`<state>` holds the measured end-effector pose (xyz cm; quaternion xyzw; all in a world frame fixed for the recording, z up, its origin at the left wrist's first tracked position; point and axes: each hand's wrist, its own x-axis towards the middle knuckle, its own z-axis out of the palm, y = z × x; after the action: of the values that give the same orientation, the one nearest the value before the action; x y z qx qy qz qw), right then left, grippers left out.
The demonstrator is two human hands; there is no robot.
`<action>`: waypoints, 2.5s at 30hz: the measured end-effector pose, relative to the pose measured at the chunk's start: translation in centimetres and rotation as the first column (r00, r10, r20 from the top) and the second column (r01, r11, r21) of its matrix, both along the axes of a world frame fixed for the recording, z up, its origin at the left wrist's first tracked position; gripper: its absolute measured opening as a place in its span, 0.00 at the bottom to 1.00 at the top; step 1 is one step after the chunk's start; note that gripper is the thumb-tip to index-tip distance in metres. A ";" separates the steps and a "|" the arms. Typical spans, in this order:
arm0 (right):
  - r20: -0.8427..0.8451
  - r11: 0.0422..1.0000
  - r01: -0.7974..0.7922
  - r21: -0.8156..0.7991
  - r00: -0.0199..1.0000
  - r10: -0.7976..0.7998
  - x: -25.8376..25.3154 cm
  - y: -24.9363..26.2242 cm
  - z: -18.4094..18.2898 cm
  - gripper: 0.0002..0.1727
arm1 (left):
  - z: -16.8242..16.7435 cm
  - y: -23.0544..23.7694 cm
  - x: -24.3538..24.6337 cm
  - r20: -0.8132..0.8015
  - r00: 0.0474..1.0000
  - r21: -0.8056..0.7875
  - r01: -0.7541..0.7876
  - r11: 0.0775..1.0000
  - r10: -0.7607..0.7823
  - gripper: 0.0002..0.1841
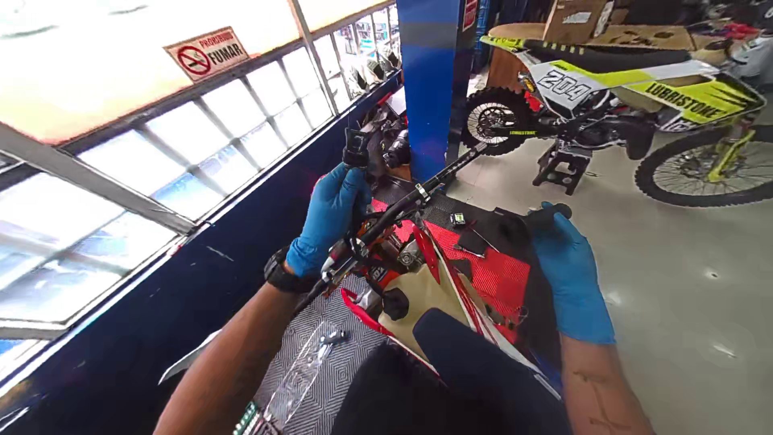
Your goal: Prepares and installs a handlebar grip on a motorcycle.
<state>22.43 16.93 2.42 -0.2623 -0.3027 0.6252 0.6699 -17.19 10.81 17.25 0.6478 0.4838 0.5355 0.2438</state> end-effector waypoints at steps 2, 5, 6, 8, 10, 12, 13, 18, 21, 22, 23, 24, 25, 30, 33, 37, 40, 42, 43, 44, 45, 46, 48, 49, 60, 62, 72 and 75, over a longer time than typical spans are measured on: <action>-0.009 0.999 0.032 0.000 0.999 -0.032 -0.3 3.2 0.2 0.18 | 0.3 3.1 0.4 0.085 0.995 -0.119 0.071 0.990 -0.061 0.21; -0.025 0.993 0.120 0.008 0.993 -0.119 -1.2 8.9 2.0 0.19 | 0.1 6.5 0.6 0.165 0.978 -0.254 0.170 0.952 -0.131 0.23; -0.026 0.989 0.149 0.004 0.989 -0.148 -1.5 10.8 2.8 0.18 | 0.1 7.0 0.5 0.182 0.973 -0.286 0.191 0.939 -0.142 0.24; -0.006 0.983 0.185 -0.012 0.983 -0.185 -2.1 14.6 4.0 0.21 | 0.0 7.1 0.0 0.218 0.964 -0.317 0.218 0.923 -0.153 0.25; 0.070 0.984 0.177 0.011 0.982 -0.178 -2.6 17.3 4.8 0.22 | -0.4 6.8 -0.7 0.257 0.953 -0.310 0.240 0.920 -0.163 0.25; 0.179 0.991 0.121 0.054 0.975 -0.129 -3.1 18.7 5.3 0.22 | -0.8 6.7 -1.3 0.311 0.932 -0.286 0.279 0.917 -0.187 0.24; 0.228 0.993 0.089 0.076 0.968 -0.104 -3.2 19.2 5.5 0.22 | -1.0 6.7 -1.5 0.333 0.923 -0.273 0.290 0.917 -0.193 0.24; 0.391 0.991 -0.031 0.133 0.920 -0.024 -3.5 20.5 5.9 0.22 | -1.8 7.9 -1.9 0.404 0.895 -0.238 0.302 0.923 -0.189 0.23; 0.421 0.987 -0.021 0.162 0.905 -0.050 -4.1 20.4 5.7 0.21 | -2.0 8.8 -2.1 0.425 0.882 -0.245 0.328 0.912 -0.203 0.22; 0.406 0.985 -0.008 0.170 0.912 -0.062 -4.4 20.3 5.5 0.21 | -2.1 9.0 -2.2 0.431 0.877 -0.254 0.342 0.905 -0.210 0.22; 0.382 0.985 0.007 0.170 0.921 -0.072 -4.7 20.1 5.2 0.21 | -2.3 9.2 -2.4 0.445 0.870 -0.268 0.357 0.895 -0.214 0.23; 0.350 0.986 0.013 0.168 0.934 -0.072 -5.1 19.8 5.0 0.22 | -2.3 9.3 -2.5 0.458 0.862 -0.282 0.372 0.884 -0.217 0.23; 0.314 0.987 0.006 0.163 0.948 -0.058 -5.6 19.4 4.7 0.22 | -2.3 9.4 -2.6 0.469 0.854 -0.294 0.390 0.873 -0.224 0.24; 0.218 0.987 -0.089 0.131 0.974 0.058 -7.9 17.2 4.1 0.27 | -1.7 9.8 -2.3 0.515 0.811 -0.290 0.471 0.833 -0.279 0.23; 0.193 0.990 -0.078 0.117 0.980 0.054 -8.9 16.3 4.0 0.24 | -1.1 9.5 -2.0 0.502 0.819 -0.287 0.461 0.840 -0.278 0.22; 0.190 0.991 -0.082 0.110 0.980 0.060 -9.0 16.0 3.9 0.23 | -0.1 9.2 -1.4 0.441 0.862 -0.265 0.391 0.881 -0.250 0.19; 0.249 0.987 -0.097 0.131 0.967 0.062 -8.7 16.2 4.0 0.26 | 0.8 8.8 -0.7 0.423 0.885 -0.272 0.331 0.904 -0.197 0.17; 0.314 0.979 -0.106 0.172 0.948 0.048 -8.2 16.5 4.3 0.29 | 1.6 8.5 -0.2 0.382 0.912 -0.293 0.271 0.917 -0.148 0.19; 0.352 0.975 -0.118 0.190 0.935 0.044 -7.9 16.6 4.6 0.30 | 2.0 8.4 0.0 0.341 0.932 -0.306 0.233 0.923 -0.122 0.20; 0.390 0.970 -0.132 0.204 0.920 0.044 -7.6 16.8 4.8 0.31 | 2.5 8.3 0.2 0.286 0.953 -0.323 0.192 0.927 -0.097 0.21; 0.427 0.966 -0.151 0.212 0.903 0.047 -7.4 16.9 5.0 0.30 | 2.9 8.3 0.3 0.217 0.973 -0.348 0.149 0.926 -0.075 0.21; 0.462 0.961 -0.174 0.213 0.885 0.058 -7.1 17.1 5.1 0.28 | 3.4 8.4 0.6 0.148 0.988 -0.386 0.107 0.916 -0.053 0.21; 0.514 0.955 -0.214 0.205 0.854 0.081 -6.7 17.3 5.4 0.26 | 4.0 8.9 0.8 0.028 0.998 -0.453 0.059 0.890 -0.052 0.23; 0.535 0.952 -0.230 0.201 0.840 0.090 -6.5 17.3 5.5 0.26 | 4.1 9.3 0.8 -0.010 0.996 -0.483 0.072 0.873 -0.088 0.25; 0.613 0.957 -0.246 0.152 0.783 0.104 -6.0 17.7 6.0 0.27 | 4.2 13.9 2.6 0.018 0.955 -0.651 0.236 0.722 -0.296 0.25; 0.636 0.958 -0.231 0.168 0.768 0.073 -6.1 17.7 5.9 0.28 | 3.7 14.5 2.7 0.013 0.947 -0.666 0.247 0.704 -0.320 0.25; 0.740 0.989 -0.101 0.107 0.672 -0.012 -5.5 16.4 6.2 0.28 | 1.6 16.9 1.3 0.106 0.901 -0.679 0.374 0.631 -0.420 0.25; 0.716 0.983 -0.153 0.102 0.697 0.034 -5.9 16.0 6.3 0.25 | -1.6 19.4 -0.2 0.233 0.849 -0.676 0.492 0.549 -0.474 0.24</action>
<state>16.54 32.97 8.70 -0.4148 -0.5978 0.4836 0.4864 -17.36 30.16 15.61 0.6021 0.4529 0.2245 0.6180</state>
